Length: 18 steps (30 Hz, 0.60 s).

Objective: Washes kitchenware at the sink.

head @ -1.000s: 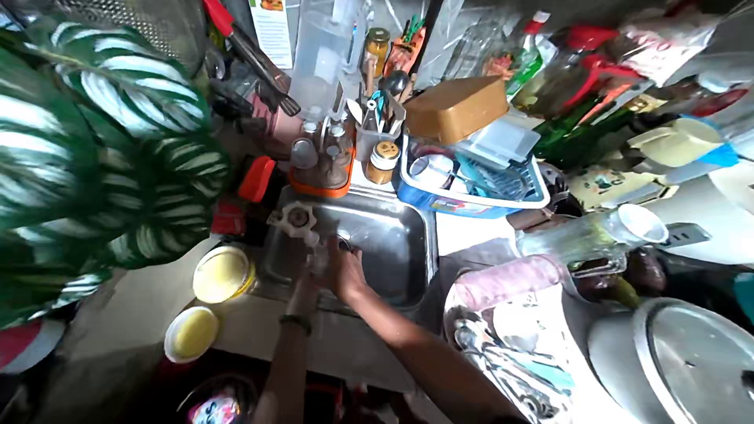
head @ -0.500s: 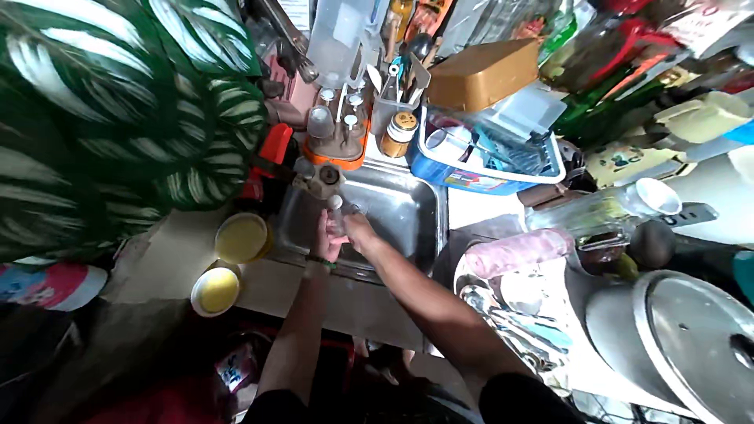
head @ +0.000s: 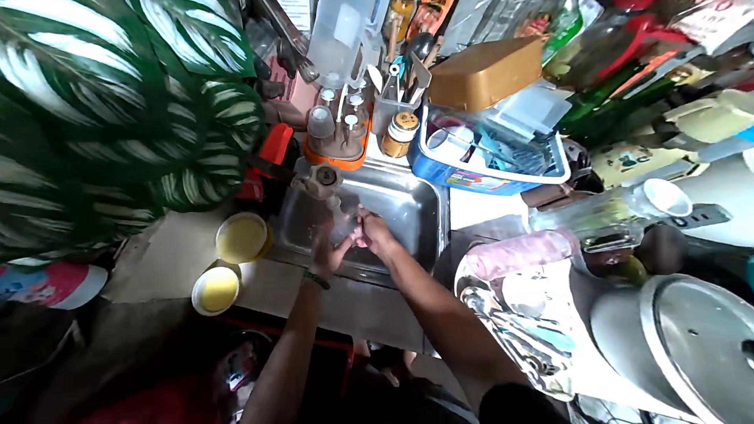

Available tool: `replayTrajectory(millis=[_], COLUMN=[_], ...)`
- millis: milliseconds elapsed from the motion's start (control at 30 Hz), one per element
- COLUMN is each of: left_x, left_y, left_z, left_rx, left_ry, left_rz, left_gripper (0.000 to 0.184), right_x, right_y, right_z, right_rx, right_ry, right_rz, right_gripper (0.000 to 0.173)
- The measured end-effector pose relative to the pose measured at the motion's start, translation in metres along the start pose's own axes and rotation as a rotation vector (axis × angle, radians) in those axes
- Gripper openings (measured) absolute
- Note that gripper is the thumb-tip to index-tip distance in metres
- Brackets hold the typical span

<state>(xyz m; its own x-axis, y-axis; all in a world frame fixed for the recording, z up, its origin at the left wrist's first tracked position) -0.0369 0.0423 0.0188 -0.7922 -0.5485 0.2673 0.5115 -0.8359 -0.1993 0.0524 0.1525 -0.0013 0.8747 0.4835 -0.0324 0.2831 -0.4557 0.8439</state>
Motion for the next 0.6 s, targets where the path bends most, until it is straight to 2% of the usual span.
replayTrajectory(millis=[33,67,133,200,233,300,367,400,433,500,567,600], left_x=[0.0,0.0,-0.001,-0.003,-0.004,-0.003,0.0,-0.001,-0.004,-0.011,-0.018,-0.02], left_y=[0.0,0.0,0.0,-0.001,-0.002,-0.004,-0.004,-0.004,-0.004,-0.005,-0.007,-0.008], left_z=[-0.002,-0.008,-0.024,-0.038,-0.044,-0.058,-0.064,-0.066,-0.068,-0.062,-0.055,-0.055], left_rx=[-0.082,-0.084,0.134,0.342,0.408,0.494,0.575,0.625,0.657,0.607,0.465,0.44], left_ry=[-0.062,-0.059,0.114,0.283,0.329,0.357,0.37,0.398,0.441,0.631,0.773,0.771], left_rz=[-0.022,-0.015,0.048,0.168,0.217,0.266,0.194,0.195,0.204,0.253,0.373,0.439], left_gripper=[0.052,0.051,0.049,0.043,0.043,0.043,0.046,0.051,0.055,0.056,0.046,0.038], right_x=[0.003,0.003,-0.002,-0.015,-0.023,-0.038,-0.045,-0.045,-0.043,-0.039,-0.041,-0.044], right_y=[-0.002,0.0,0.013,0.028,0.035,0.046,0.046,0.043,0.039,0.035,0.039,0.041], right_z=[0.003,0.005,0.003,-0.001,-0.002,0.003,0.007,0.006,0.003,-0.007,-0.009,-0.006], right_rx=[-0.044,-0.075,-0.081,0.0,0.076,0.225,0.374,0.403,0.38,0.249,0.127,0.121], right_ry=[-0.096,-0.174,-0.289,-0.202,-0.041,0.511,1.053,1.167,1.145,0.777,0.365,0.315], right_rz=[0.0,-0.006,-0.045,-0.086,-0.097,-0.121,-0.137,-0.142,-0.14,-0.118,-0.075,-0.059], right_gripper=[0.047,0.047,0.04,0.032,0.03,0.032,0.039,0.037,0.033,0.027,0.03,0.03])
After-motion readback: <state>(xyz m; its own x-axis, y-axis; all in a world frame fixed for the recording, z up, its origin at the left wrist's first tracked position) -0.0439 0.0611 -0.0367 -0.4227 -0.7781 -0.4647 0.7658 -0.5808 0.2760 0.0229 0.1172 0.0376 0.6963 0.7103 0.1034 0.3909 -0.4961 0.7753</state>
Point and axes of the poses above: each hand's wrist, its own y-axis away from the middle knuckle, its own x-axis out of the back of the hand, z = x × y, the point moved 5 cm from there along -y, towards the middle knuckle, and after that the axes turned 15 degrees about -x, right-handed, at the moved point
